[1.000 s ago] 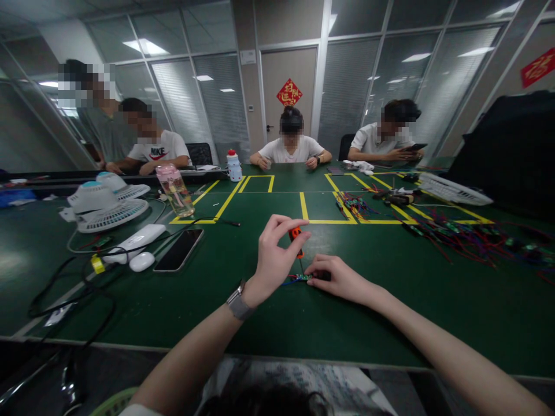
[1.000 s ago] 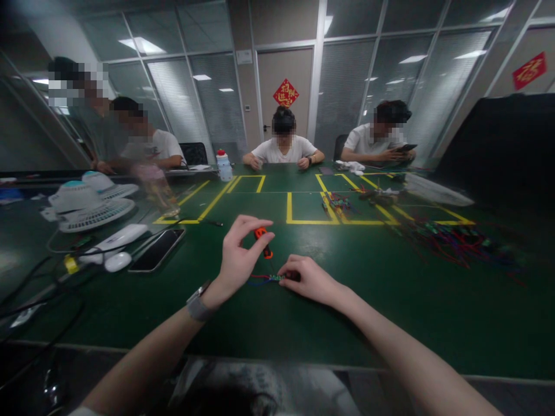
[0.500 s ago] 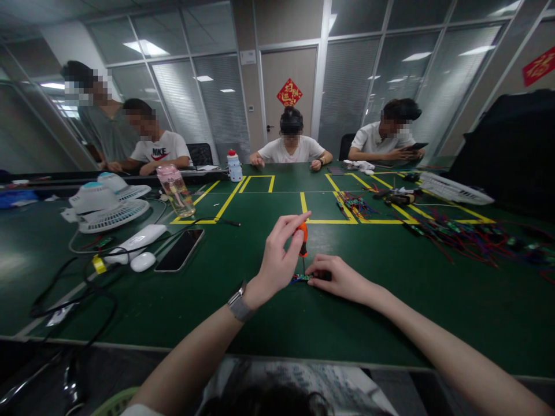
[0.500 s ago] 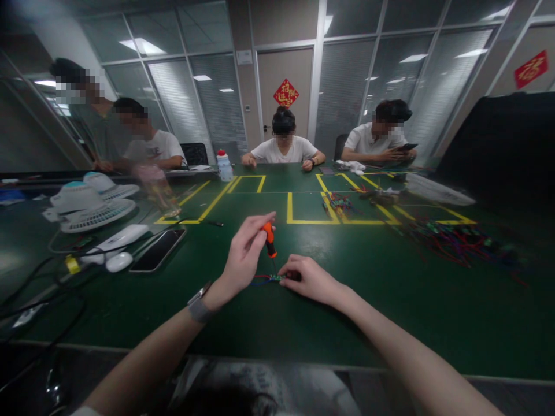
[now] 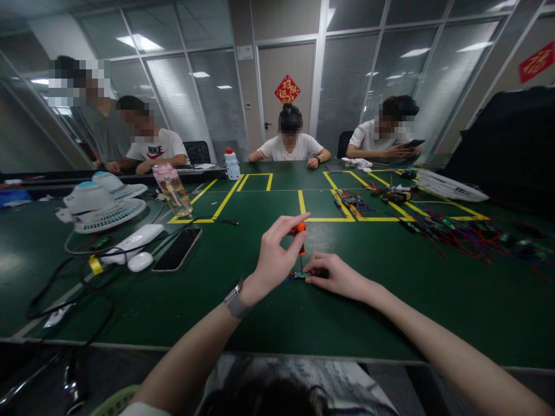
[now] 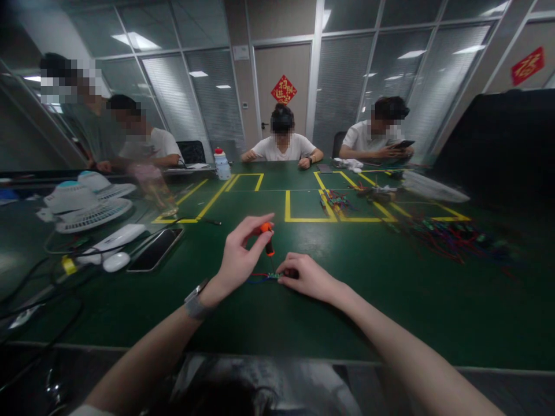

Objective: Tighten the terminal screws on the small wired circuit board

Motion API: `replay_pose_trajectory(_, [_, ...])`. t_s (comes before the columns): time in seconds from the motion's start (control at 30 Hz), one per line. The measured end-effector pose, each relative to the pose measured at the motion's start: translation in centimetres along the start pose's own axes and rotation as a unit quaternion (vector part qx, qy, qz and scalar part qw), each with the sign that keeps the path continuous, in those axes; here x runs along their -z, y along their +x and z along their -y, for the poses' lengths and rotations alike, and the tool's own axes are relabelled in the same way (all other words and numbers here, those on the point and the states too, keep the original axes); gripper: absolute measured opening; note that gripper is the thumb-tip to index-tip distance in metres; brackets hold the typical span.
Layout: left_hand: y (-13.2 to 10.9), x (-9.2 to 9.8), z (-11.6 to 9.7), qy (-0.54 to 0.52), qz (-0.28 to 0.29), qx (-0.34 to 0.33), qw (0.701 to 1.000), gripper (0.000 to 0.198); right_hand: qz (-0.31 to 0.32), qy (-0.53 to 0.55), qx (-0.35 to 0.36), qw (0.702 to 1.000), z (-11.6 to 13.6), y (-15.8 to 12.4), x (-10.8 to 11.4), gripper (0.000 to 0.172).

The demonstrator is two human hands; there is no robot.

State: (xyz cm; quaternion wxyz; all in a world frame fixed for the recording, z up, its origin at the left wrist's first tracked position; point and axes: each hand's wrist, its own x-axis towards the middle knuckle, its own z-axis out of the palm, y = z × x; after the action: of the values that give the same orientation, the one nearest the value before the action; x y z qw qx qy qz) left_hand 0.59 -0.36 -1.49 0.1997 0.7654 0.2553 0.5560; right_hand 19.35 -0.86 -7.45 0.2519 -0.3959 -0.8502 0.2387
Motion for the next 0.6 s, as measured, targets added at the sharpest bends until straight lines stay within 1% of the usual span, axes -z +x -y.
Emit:
replay_pose_trajectory(0.07, [0.06,0.07,-0.18,0.036,-0.015,-0.012,0.999,0.026,-0.002,-0.002,0.001,1.000,-0.01,0.02,-0.03,0.014])
replay_pose_trajectory(0.13, [0.08,0.16,-0.31,0.047,-0.008,-0.011,0.999,0.028,-0.003,0.000,0.000,1.000,-0.03,0.05,-0.08,0.013])
replay_pose_trajectory(0.27, [0.06,0.24,-0.29,0.018,0.026,0.014,0.999,0.035,-0.002,0.004,0.002,1.000,0.00,0.06,-0.11,0.014])
replay_pose_trajectory(0.4, [0.06,0.31,-0.16,0.003,0.017,0.020,1.000,0.032,0.000,0.008,0.001,1.000,0.09,-0.02,-0.02,0.015])
replay_pose_trajectory(0.6, [0.01,0.42,-0.15,-0.006,0.027,0.016,0.999,0.034,-0.003,0.008,-0.004,1.000,0.03,-0.04,0.00,0.014])
